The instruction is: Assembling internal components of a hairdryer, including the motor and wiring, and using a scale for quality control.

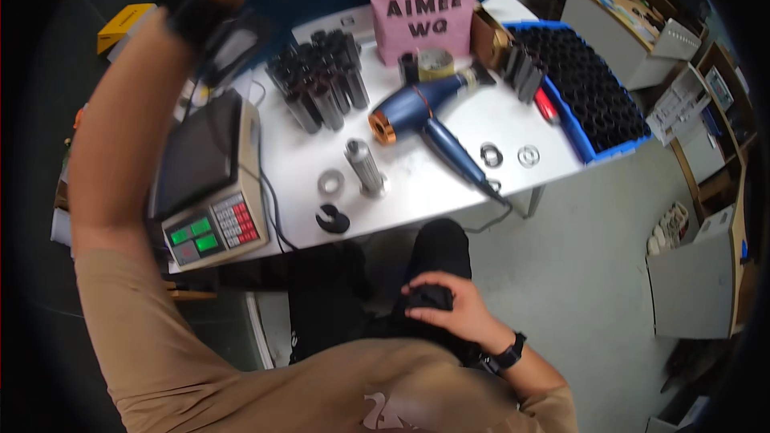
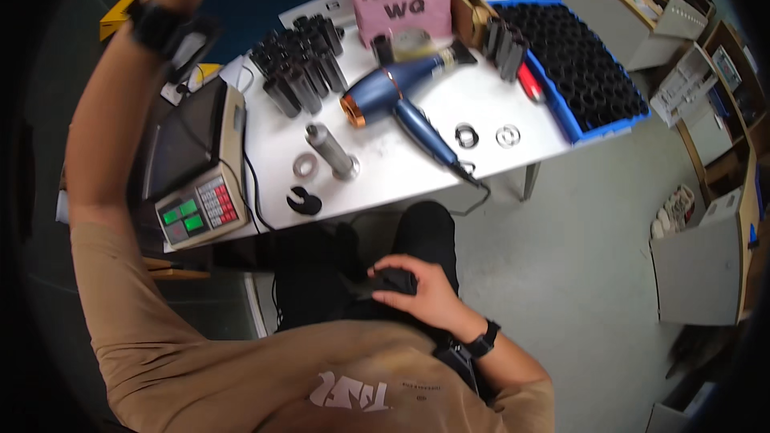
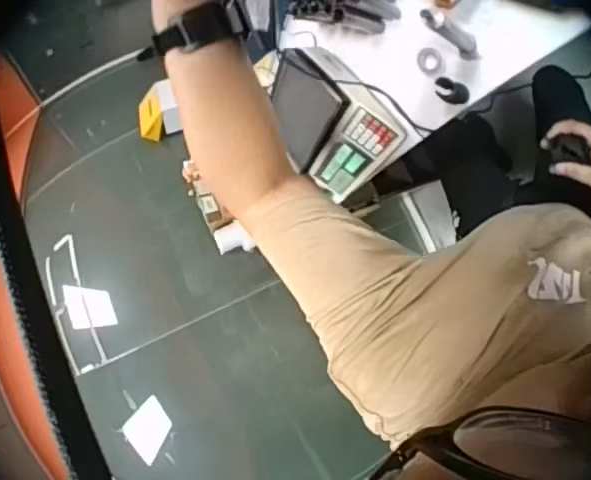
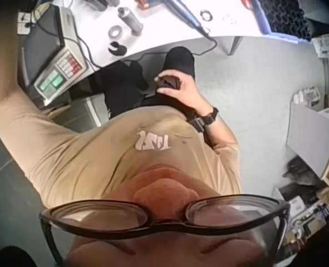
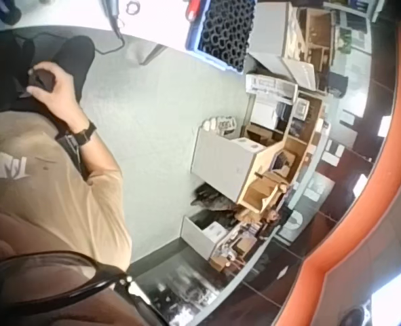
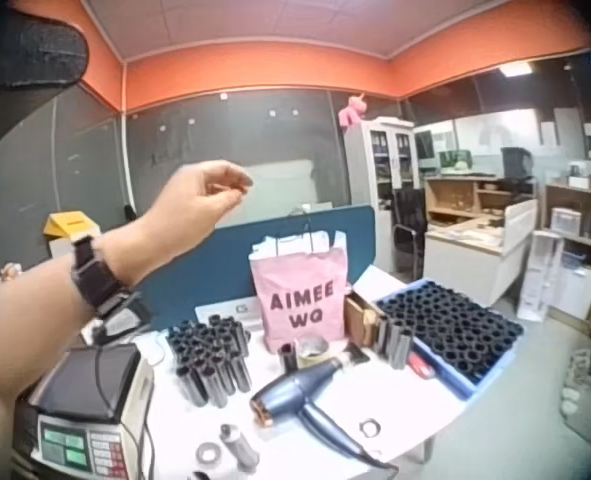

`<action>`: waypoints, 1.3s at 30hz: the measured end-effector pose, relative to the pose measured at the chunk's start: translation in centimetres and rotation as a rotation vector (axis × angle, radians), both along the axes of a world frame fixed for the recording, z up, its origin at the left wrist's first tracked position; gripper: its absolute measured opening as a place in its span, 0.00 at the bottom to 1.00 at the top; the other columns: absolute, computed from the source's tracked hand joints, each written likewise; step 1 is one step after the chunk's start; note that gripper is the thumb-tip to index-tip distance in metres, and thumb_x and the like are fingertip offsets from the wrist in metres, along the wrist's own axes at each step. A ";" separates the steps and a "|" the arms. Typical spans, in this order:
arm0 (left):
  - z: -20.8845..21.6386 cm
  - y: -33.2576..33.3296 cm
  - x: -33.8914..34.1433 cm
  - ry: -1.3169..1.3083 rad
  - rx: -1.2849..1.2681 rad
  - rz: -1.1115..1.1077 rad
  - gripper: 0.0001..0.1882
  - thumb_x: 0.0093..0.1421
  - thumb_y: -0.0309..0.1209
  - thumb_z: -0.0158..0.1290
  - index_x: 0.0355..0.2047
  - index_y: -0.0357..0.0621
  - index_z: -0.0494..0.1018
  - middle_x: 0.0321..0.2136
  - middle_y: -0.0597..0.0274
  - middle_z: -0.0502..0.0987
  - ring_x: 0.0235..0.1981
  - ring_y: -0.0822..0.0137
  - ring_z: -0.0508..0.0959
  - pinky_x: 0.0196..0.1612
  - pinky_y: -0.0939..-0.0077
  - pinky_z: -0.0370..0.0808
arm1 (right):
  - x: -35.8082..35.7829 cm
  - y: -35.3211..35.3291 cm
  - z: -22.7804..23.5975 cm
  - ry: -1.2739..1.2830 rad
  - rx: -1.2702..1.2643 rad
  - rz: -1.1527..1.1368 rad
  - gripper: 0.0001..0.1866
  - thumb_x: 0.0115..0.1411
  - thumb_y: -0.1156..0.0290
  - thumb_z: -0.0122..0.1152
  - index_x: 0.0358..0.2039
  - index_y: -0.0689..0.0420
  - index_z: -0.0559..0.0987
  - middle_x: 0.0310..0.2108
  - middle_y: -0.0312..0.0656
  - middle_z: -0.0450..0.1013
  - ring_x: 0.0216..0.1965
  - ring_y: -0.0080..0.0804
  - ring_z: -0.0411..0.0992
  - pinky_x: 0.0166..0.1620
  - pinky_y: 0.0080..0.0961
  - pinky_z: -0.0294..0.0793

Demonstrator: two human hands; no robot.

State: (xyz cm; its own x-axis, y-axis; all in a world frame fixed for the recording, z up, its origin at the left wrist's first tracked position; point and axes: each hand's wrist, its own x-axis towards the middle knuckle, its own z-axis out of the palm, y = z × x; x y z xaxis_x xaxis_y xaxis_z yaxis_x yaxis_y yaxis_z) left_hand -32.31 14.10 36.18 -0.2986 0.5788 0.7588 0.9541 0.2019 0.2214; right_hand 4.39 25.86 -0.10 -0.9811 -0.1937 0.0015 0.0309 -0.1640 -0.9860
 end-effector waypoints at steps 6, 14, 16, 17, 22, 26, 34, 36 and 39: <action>-6.9 -8.0 16.9 -0.211 -0.202 -0.306 0.26 0.63 0.18 0.55 0.62 0.35 0.73 0.54 0.48 0.81 0.53 0.56 0.81 0.60 0.63 0.75 | 0.1 -0.1 3.6 -0.115 -0.319 -0.016 0.22 0.61 0.82 0.72 0.55 0.62 0.78 0.51 0.44 0.81 0.51 0.33 0.81 0.58 0.29 0.80; -24.9 -14.2 28.3 -0.523 -0.299 -0.265 0.45 0.55 0.29 0.71 0.70 0.34 0.63 0.66 0.43 0.70 0.66 0.48 0.73 0.62 0.60 0.75 | 0.9 -3.5 5.4 -0.200 -0.427 0.074 0.22 0.64 0.85 0.67 0.58 0.64 0.75 0.52 0.51 0.79 0.49 0.38 0.83 0.54 0.32 0.84; -26.9 -13.9 29.9 -0.625 -0.256 -0.259 0.47 0.54 0.30 0.72 0.71 0.35 0.62 0.67 0.44 0.70 0.65 0.49 0.73 0.61 0.62 0.76 | 1.3 -4.1 5.3 -0.199 -0.432 0.090 0.22 0.65 0.85 0.67 0.58 0.63 0.75 0.52 0.48 0.80 0.50 0.35 0.82 0.54 0.29 0.84; -27.6 -13.8 30.6 -0.716 -0.214 -0.248 0.48 0.53 0.31 0.73 0.71 0.35 0.62 0.67 0.44 0.70 0.65 0.50 0.73 0.59 0.64 0.77 | 1.3 -4.5 5.4 -0.208 -0.426 0.097 0.22 0.65 0.85 0.67 0.58 0.63 0.75 0.52 0.48 0.80 0.50 0.35 0.82 0.54 0.29 0.84; -30.9 -15.3 31.2 -0.847 -0.102 -0.158 0.50 0.52 0.33 0.75 0.72 0.37 0.61 0.67 0.46 0.70 0.62 0.54 0.76 0.55 0.68 0.79 | 0.9 -6.3 5.5 -0.231 -0.378 0.108 0.22 0.64 0.85 0.67 0.58 0.64 0.75 0.51 0.48 0.80 0.50 0.36 0.82 0.55 0.31 0.83; -31.7 -16.4 31.8 -0.622 0.008 -0.073 0.49 0.54 0.34 0.74 0.71 0.36 0.62 0.66 0.45 0.71 0.58 0.51 0.78 0.54 0.66 0.79 | 0.6 -7.1 5.0 -0.224 -0.323 0.061 0.22 0.60 0.85 0.69 0.55 0.65 0.76 0.51 0.50 0.80 0.48 0.40 0.83 0.55 0.34 0.83; -30.3 -27.1 31.6 -0.385 0.428 0.316 0.10 0.68 0.32 0.58 0.35 0.37 0.74 0.37 0.50 0.79 0.38 0.56 0.80 0.45 0.68 0.77 | 0.3 -7.3 3.7 -0.180 -0.162 -0.045 0.29 0.54 0.73 0.78 0.54 0.65 0.77 0.47 0.53 0.81 0.38 0.43 0.84 0.46 0.39 0.87; -29.5 -31.2 32.1 -0.466 0.745 0.542 0.11 0.74 0.32 0.49 0.34 0.40 0.72 0.27 0.57 0.74 0.30 0.61 0.75 0.39 0.72 0.72 | 0.0 -7.0 3.1 -0.175 -0.144 -0.089 0.29 0.53 0.72 0.79 0.54 0.65 0.77 0.46 0.53 0.81 0.36 0.43 0.84 0.45 0.38 0.87; -28.8 -38.5 30.8 -0.327 1.258 0.671 0.10 0.77 0.30 0.44 0.40 0.40 0.72 0.25 0.64 0.72 0.26 0.71 0.70 0.32 0.77 0.69 | -0.5 -6.3 2.1 -0.159 -0.144 -0.123 0.30 0.53 0.71 0.80 0.54 0.65 0.77 0.45 0.53 0.81 0.35 0.43 0.84 0.43 0.37 0.87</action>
State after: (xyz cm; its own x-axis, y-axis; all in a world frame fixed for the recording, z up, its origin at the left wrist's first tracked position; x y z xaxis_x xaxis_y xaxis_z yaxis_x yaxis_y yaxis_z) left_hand -1.51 -24.38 7.39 -0.4944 -0.7149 0.4944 0.6344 0.0921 0.7675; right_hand 3.92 19.58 2.02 -0.9873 -0.0821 -0.1358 0.1550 -0.3147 -0.9365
